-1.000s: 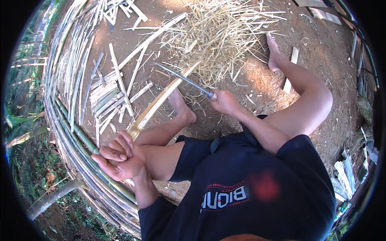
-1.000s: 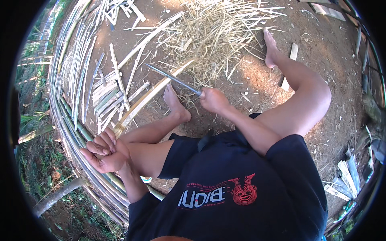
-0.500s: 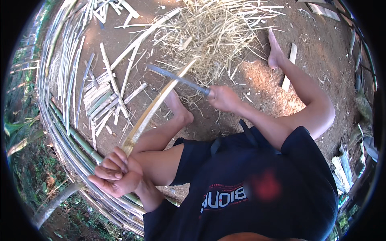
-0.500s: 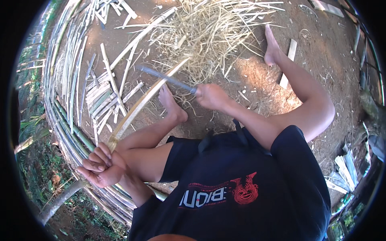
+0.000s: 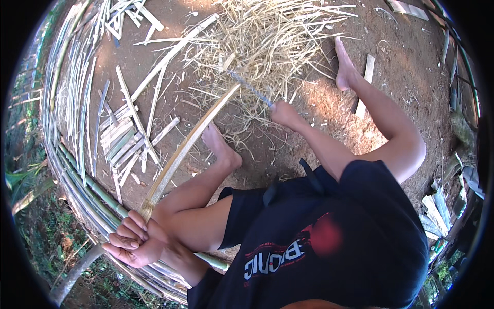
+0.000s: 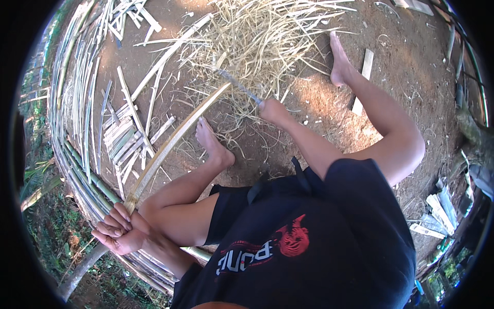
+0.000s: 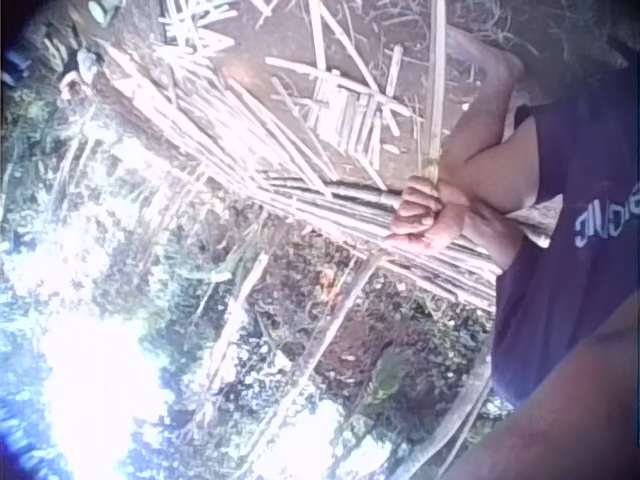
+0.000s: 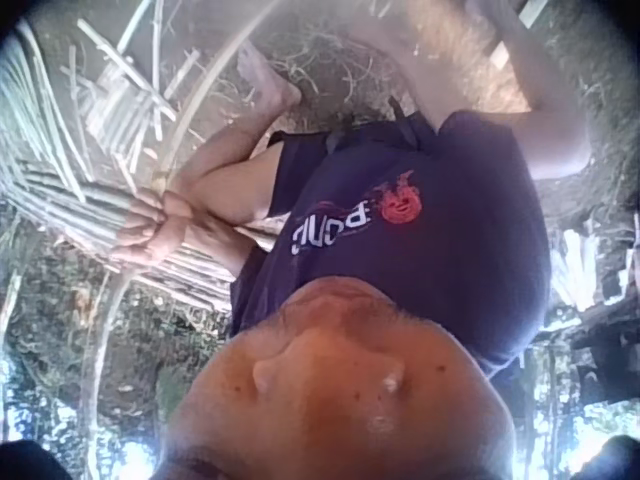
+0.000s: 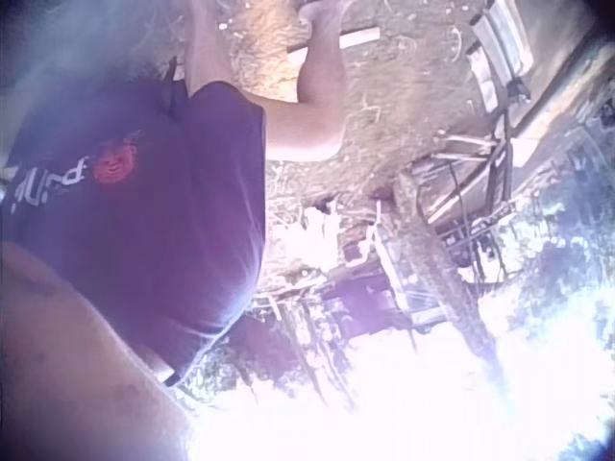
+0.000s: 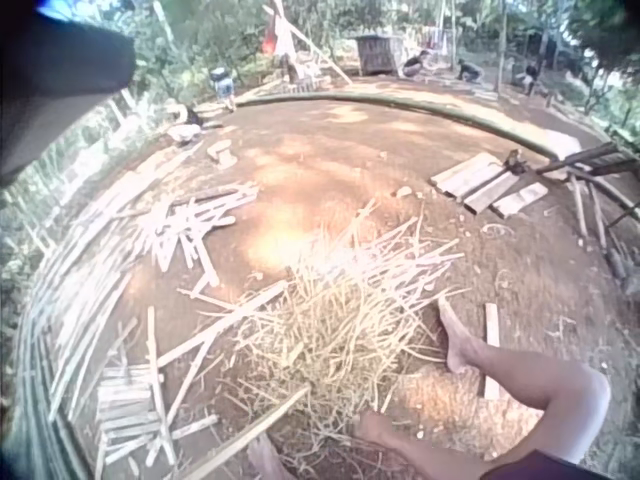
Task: The person sits on the ground and uses a machete to split long bamboo poles into thin strips. They hold the bamboo with one hand and strike it with the machete in the other, creating a pile of bamboo strips and shavings.
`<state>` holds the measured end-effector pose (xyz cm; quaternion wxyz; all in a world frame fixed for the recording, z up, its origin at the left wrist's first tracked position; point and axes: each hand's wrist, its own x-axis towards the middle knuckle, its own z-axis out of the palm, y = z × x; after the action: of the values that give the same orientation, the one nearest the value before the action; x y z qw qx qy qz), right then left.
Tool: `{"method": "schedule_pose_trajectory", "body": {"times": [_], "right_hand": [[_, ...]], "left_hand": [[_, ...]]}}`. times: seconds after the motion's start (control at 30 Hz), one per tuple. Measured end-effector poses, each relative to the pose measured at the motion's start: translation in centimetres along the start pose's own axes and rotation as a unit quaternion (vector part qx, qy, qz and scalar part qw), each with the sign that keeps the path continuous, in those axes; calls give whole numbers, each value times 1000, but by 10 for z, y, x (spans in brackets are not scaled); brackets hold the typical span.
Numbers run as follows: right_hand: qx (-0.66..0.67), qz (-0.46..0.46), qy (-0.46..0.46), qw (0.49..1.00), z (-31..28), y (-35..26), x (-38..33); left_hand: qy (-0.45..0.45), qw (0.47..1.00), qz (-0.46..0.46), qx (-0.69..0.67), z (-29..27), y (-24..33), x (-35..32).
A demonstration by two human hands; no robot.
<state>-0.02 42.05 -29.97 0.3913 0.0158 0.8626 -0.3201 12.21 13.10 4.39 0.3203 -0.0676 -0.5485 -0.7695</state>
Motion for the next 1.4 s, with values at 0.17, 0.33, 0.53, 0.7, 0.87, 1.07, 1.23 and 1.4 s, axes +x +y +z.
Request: {"method": "schedule_pose_trajectory", "body": {"times": [0.17, 0.33, 0.53, 0.7, 0.87, 1.07, 1.23, 1.4], "right_hand": [[-33, -74, -57, 995, -36, -34, -29], [59, 30, -4, 998, 2, 10, 8], [20, -105, -12, 994, -20, -29, -49], [31, -158, 7, 987, -7, -40, -79], [28, 44, 22, 998, 19, 46, 22], [108, 36, -14, 993, -26, -13, -57], [74, -140, 40, 987, -9, -77, -136], [113, -300, 63, 945, 19, -96, -184]], "left_hand": [[-12, 1000, 3, -4, -12, 0, 4], [-65, 998, -5, -13, -12, -1, 6], [-116, 991, -45, -45, -14, 1, -3], [-143, 987, -35, -58, -6, -2, 0], [-161, 983, -47, -75, -8, -1, 4], [-54, 998, -31, 13, -6, 0, 2], [-181, 979, -83, -38, -11, 6, -9], [-93, 992, -60, -55, -7, 3, -14]]}}
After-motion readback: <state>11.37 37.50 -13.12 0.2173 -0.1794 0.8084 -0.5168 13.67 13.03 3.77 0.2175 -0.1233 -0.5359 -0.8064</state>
